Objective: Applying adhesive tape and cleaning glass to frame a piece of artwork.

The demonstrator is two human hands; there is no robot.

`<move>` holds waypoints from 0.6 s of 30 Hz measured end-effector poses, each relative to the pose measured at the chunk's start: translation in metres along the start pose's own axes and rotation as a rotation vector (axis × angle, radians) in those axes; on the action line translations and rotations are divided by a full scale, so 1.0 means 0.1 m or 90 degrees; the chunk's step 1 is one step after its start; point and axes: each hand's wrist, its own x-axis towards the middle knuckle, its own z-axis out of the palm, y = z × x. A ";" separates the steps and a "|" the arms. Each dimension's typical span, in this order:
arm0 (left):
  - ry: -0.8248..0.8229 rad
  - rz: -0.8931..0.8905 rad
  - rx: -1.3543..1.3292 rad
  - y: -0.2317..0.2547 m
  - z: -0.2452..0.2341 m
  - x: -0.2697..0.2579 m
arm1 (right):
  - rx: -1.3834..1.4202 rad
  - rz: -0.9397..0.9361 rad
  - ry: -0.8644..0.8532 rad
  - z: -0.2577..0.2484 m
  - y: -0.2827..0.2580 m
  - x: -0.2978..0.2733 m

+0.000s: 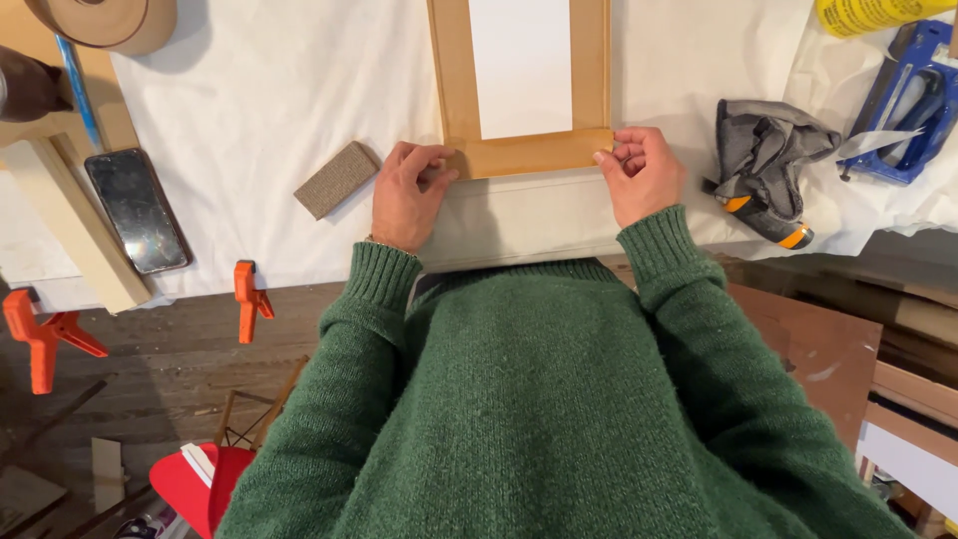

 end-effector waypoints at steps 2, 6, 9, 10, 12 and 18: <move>-0.004 0.000 0.000 0.00 -0.01 0.00 | -0.007 -0.001 0.001 -0.01 -0.01 -0.01; 0.001 0.007 0.008 -0.03 0.00 0.01 | 0.000 -0.005 0.002 -0.01 -0.01 -0.03; -0.007 0.014 0.003 -0.06 0.00 0.01 | 0.000 -0.009 0.012 -0.01 -0.01 -0.05; -0.007 0.017 0.005 -0.08 0.01 0.01 | -0.016 -0.007 0.016 -0.01 -0.02 -0.05; -0.009 0.020 0.007 -0.10 0.00 0.02 | -0.031 -0.004 0.019 -0.05 -0.09 -0.07; -0.003 0.060 -0.038 -0.08 -0.08 0.00 | -0.163 -0.184 0.030 0.21 -0.49 -0.30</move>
